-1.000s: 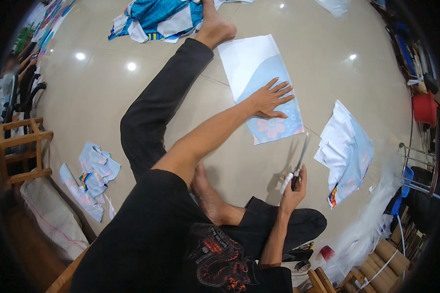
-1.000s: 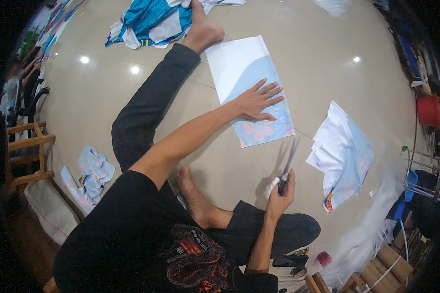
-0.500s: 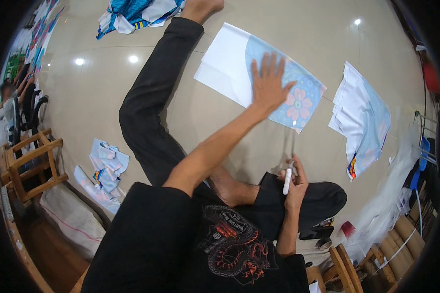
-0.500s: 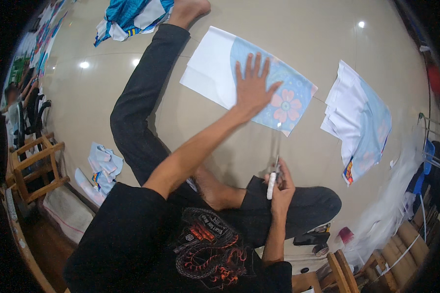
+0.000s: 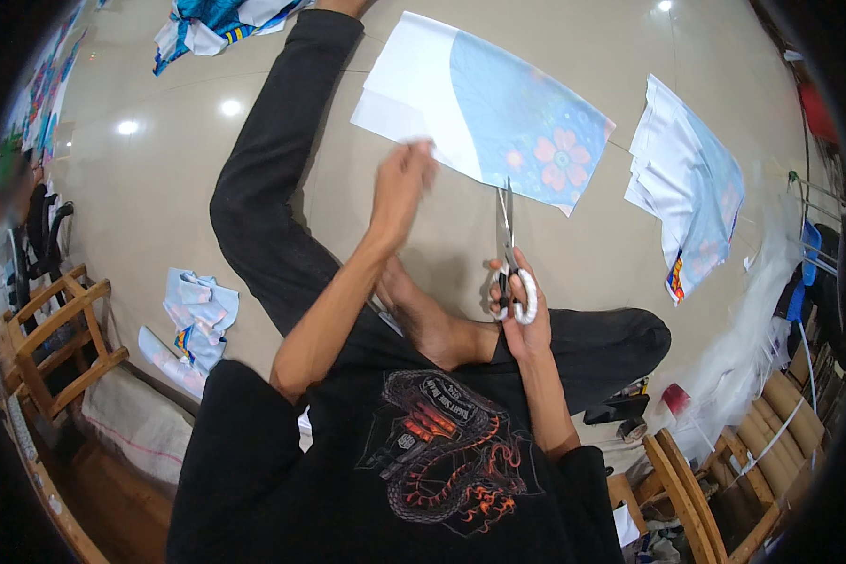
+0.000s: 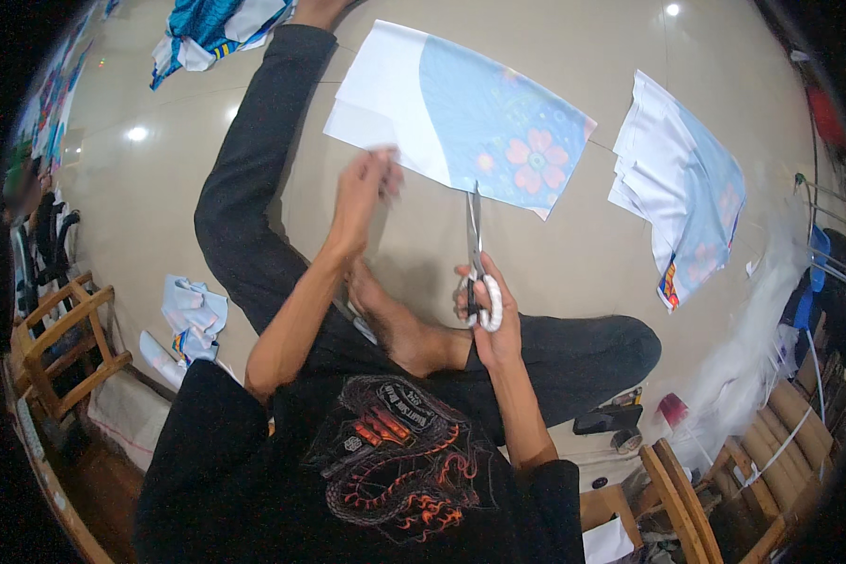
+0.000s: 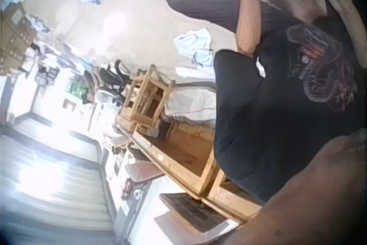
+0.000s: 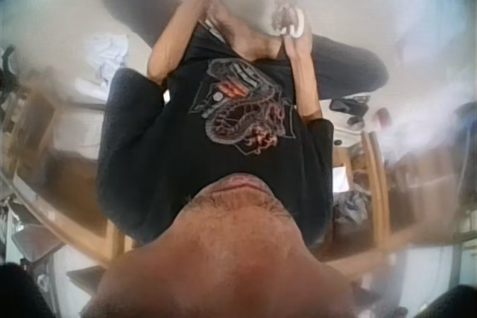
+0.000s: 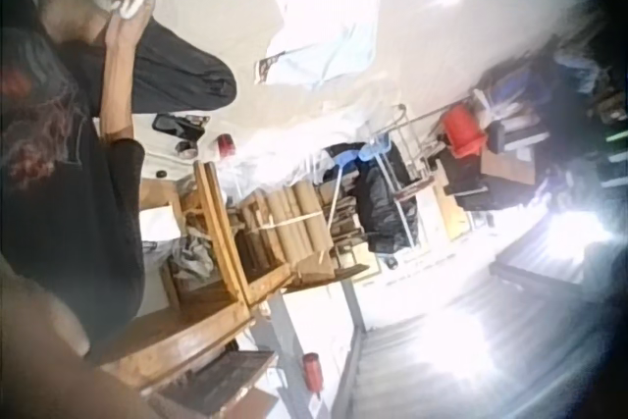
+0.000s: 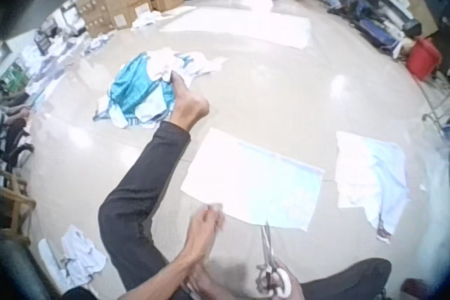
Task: The person sits on the floor and cuts a large piece of patterned fabric into smaller rectangular pieces using scissors. They repeatedly fold the fabric, cut along the edges, and set the cut pieces aside.
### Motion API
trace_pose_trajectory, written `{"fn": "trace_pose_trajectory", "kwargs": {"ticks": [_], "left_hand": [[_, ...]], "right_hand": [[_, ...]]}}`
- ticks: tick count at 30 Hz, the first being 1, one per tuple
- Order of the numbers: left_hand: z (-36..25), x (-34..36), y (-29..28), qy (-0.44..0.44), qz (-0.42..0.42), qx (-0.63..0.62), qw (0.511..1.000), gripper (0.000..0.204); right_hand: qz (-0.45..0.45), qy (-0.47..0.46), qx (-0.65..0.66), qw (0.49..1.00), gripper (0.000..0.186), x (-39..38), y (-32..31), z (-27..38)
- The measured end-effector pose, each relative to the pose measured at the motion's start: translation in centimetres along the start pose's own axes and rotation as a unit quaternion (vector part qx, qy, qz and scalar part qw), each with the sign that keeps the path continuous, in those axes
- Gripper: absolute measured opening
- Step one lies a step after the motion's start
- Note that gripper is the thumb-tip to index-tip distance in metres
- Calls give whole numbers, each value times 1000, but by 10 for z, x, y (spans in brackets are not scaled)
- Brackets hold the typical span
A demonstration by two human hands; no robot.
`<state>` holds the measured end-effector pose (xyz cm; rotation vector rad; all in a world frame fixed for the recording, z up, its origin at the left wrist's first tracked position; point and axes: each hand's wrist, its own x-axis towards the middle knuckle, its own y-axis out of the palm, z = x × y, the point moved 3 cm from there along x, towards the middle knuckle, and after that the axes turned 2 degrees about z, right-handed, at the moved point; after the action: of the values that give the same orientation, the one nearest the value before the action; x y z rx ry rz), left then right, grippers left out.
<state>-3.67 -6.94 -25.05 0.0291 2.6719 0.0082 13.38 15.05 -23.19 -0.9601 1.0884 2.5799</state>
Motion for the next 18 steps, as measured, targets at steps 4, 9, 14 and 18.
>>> {"fn": "trace_pose_trajectory", "kwargs": {"ticks": [4,9,14,18], "left_hand": [[33,-45,29,-199,169,-233,937,51],[27,-19,43,-185,97,-254,944,39],[25,-9,48,-171,-6,-191,966,26],[22,-6,49,-172,-12,-177,969,26]], "right_hand": [[31,1,-4,1000,62,23,10,-6],[37,-19,-42,998,62,40,17,-15],[31,-33,-81,996,59,46,15,-12],[22,-20,-59,998,57,48,15,-8]]}}
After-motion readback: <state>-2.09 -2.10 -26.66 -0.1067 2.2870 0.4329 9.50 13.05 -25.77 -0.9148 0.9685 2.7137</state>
